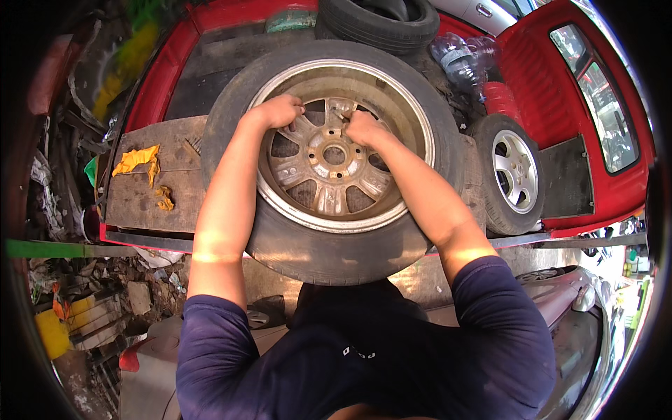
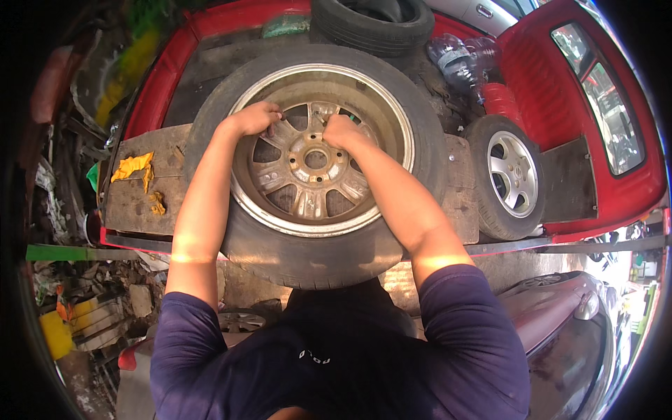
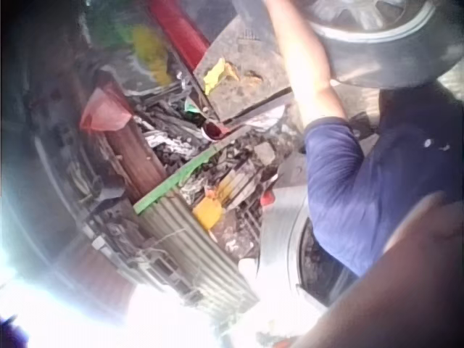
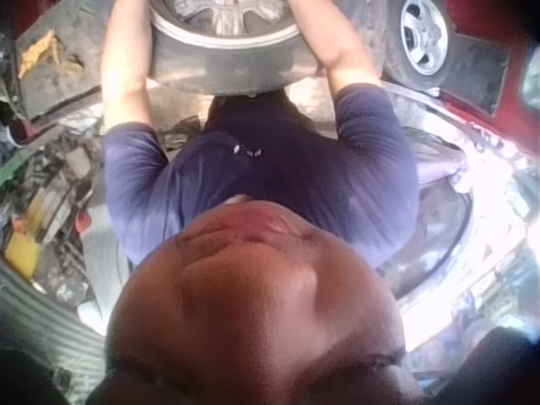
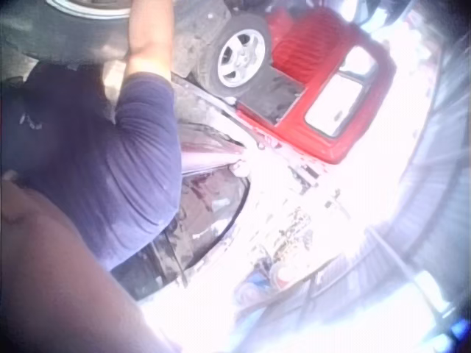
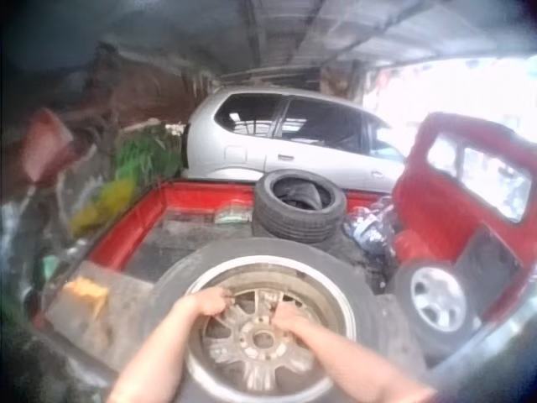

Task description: The person scrubs the inner rim and spokes of a car wheel with a small brush and a yellow cloth. The person repeatedly wipes and scrubs different sections of the wheel while rotating it on a workbench.

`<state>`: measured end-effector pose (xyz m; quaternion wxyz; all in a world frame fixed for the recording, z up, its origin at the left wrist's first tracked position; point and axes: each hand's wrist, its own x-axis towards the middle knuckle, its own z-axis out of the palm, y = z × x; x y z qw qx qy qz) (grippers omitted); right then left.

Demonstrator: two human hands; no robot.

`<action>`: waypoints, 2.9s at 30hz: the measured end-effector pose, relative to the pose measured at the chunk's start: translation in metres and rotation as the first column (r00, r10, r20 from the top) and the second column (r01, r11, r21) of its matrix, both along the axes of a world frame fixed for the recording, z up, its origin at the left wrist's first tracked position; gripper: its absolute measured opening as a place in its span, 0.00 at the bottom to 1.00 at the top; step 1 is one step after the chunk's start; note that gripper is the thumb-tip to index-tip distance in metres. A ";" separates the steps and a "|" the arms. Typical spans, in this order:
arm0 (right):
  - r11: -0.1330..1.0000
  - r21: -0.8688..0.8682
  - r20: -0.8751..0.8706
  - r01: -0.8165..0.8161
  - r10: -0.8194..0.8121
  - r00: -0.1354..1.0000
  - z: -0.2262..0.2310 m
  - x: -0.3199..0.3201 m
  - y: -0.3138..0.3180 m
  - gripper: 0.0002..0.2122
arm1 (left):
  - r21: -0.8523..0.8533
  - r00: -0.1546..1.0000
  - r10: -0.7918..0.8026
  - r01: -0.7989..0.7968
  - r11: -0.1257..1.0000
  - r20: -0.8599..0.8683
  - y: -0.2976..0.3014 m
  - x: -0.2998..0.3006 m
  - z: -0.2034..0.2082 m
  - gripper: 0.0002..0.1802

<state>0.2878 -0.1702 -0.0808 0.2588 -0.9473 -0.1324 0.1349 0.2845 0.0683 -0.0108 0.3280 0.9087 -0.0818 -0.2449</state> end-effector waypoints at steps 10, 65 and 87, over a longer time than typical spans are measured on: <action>0.975 -0.216 0.072 -0.046 0.063 0.995 0.007 -0.017 0.012 0.17 | -0.003 1.000 -0.006 0.006 1.000 -0.009 -0.001 0.001 -0.002 0.18; 1.000 0.025 -0.145 -0.012 0.015 0.989 0.016 0.011 -0.001 0.16 | 0.082 0.999 0.046 -0.043 0.996 -0.030 0.000 -0.008 0.000 0.16; 0.989 -0.149 -0.011 0.004 -0.006 1.000 0.023 0.006 -0.005 0.20 | 0.211 0.982 -0.092 0.057 0.976 0.164 0.001 -0.004 -0.006 0.19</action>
